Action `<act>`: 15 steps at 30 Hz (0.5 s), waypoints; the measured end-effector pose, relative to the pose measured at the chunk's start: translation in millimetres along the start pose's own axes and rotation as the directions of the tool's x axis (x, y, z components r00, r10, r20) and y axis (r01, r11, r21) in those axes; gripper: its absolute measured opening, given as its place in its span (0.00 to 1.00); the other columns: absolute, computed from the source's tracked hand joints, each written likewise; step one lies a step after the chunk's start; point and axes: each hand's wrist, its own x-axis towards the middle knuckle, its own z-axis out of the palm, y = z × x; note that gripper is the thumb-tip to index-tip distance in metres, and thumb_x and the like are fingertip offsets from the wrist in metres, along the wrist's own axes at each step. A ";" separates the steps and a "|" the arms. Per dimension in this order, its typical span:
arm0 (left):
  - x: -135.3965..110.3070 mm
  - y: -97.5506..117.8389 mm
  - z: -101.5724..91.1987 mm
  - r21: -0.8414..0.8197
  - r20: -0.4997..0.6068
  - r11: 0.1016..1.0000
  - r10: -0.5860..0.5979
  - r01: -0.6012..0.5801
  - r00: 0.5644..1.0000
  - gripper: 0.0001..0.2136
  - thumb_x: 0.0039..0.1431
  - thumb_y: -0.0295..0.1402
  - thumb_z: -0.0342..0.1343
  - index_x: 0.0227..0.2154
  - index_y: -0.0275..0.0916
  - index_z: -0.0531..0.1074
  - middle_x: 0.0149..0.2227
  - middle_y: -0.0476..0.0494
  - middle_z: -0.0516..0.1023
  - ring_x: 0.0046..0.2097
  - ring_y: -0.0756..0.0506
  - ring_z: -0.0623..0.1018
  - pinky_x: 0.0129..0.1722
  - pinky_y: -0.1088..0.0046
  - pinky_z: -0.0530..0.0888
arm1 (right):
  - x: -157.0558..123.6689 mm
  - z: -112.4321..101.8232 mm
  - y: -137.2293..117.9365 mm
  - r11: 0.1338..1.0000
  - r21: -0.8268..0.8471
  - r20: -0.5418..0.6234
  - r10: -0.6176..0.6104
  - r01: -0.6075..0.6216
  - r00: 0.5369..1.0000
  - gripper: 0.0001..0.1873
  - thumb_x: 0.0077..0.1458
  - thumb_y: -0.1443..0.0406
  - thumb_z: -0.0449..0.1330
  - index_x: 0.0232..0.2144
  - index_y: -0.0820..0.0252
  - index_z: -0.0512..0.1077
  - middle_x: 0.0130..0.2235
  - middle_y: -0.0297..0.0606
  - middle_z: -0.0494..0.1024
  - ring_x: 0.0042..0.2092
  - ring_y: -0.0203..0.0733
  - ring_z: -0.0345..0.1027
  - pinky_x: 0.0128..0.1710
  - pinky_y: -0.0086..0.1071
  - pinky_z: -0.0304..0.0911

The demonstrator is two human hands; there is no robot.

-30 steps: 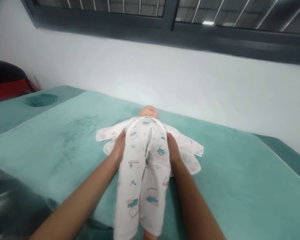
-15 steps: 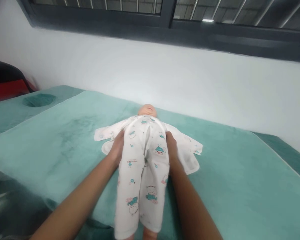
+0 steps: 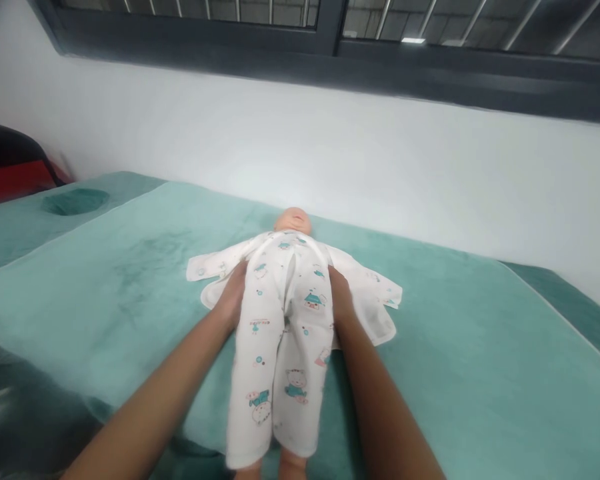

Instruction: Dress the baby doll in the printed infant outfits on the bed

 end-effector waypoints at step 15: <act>1.1 2.3 0.2 -0.114 0.095 0.993 0.011 0.000 0.995 0.16 0.49 0.35 0.59 0.41 0.36 0.78 0.43 0.40 0.82 0.45 0.39 0.77 0.48 0.62 0.72 | -2.1 -1.4 -2.1 0.995 0.101 0.024 -0.026 0.023 0.999 0.13 0.51 0.56 0.56 0.35 0.55 0.75 0.42 0.45 0.79 0.46 0.55 0.70 0.48 0.46 0.66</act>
